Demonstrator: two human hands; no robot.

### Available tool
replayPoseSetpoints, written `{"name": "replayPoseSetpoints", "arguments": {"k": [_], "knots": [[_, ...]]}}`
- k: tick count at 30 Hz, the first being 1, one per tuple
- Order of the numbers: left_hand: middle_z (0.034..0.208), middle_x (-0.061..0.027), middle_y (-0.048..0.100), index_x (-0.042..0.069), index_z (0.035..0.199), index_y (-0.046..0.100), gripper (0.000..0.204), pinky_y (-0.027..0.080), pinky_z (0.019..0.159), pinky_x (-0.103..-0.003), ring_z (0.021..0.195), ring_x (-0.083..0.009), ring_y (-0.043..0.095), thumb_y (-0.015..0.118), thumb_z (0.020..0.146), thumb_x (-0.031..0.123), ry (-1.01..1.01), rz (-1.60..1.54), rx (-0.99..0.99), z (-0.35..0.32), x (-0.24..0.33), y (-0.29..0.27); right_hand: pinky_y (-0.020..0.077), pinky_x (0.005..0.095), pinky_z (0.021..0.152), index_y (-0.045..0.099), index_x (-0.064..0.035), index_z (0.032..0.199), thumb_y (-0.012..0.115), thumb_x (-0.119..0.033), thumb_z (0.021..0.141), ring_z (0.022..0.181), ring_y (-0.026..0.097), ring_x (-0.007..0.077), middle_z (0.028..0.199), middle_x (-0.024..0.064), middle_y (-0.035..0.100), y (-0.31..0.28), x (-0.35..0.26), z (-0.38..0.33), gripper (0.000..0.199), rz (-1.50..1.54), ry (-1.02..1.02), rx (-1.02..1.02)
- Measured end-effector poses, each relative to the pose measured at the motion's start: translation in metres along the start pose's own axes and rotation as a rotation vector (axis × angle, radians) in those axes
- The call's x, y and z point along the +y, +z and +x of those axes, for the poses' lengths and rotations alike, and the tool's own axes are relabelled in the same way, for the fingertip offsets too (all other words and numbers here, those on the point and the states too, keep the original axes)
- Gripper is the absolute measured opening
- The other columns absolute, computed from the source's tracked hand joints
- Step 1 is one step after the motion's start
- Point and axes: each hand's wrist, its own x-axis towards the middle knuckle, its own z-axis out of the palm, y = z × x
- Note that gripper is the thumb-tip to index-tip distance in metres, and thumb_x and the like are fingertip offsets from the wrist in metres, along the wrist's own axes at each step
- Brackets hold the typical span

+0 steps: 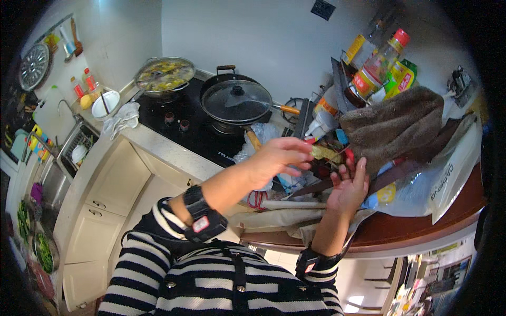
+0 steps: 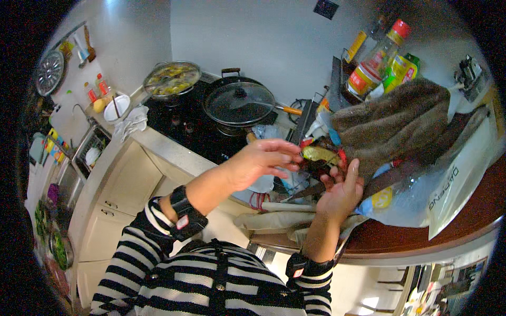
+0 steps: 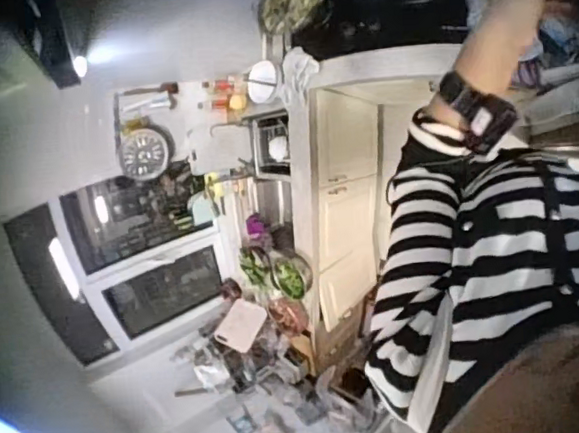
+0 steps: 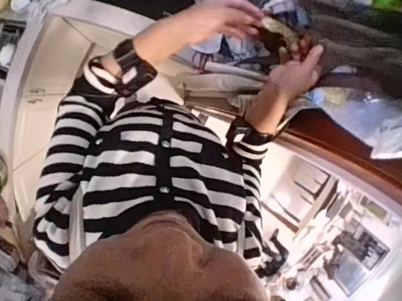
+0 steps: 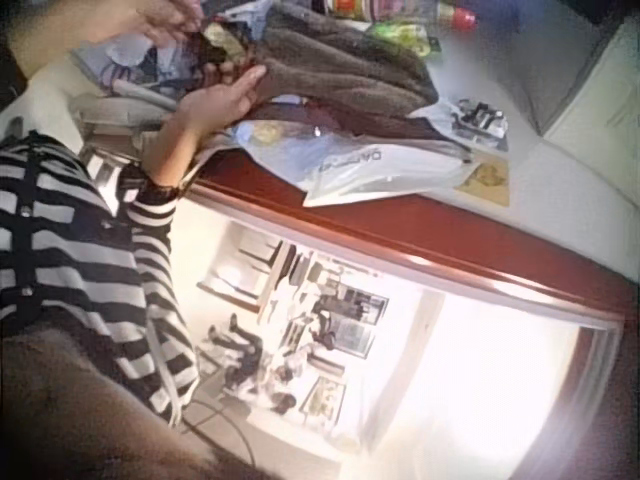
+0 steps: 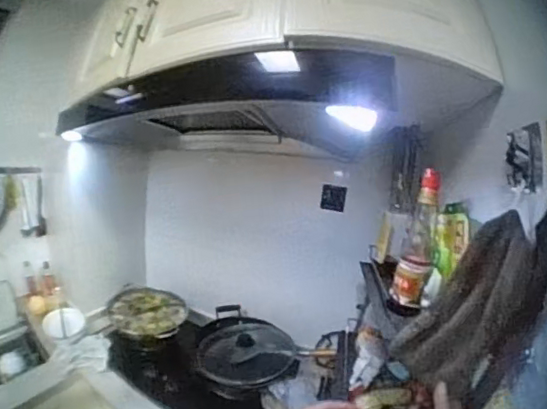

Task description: The person stirs a simmering pot on the stove using a ladle and chopsticks, then washes hands at the sink. They later open a plastic bag containing flat noodles and place the noodles into a food processor.

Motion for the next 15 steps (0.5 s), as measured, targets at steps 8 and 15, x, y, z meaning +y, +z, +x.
{"name": "replayPoseSetpoints", "arguments": {"k": [8,15], "knots": [[0.123,-0.0105,0.055,0.002,0.131,0.047,0.049,0.040,0.096,-0.031,0.116,-0.0179,0.049,0.057,0.090,0.027,0.989,0.858,-0.085,0.047,0.061,0.074,0.0472,0.0235,0.071,0.051,0.0014,0.122,0.063,-0.002,0.083,0.088,0.058,0.0156,0.110,0.0090,0.059,0.021,-0.015,-0.020,0.040,-0.077,-0.488,-0.367],[0.086,-0.0102,0.067,-0.002,0.101,0.062,0.033,0.048,0.073,-0.034,0.078,-0.0158,0.061,0.054,0.090,0.028,0.554,0.551,-0.145,0.053,0.077,0.099,0.0382,0.0405,0.098,0.040,0.0044,0.130,0.051,-0.028,0.092,0.112,0.052,0.0304,0.124,0.0171,0.051,0.053,-0.046,-0.014,0.051,0.513,-0.211,-0.413]]}}
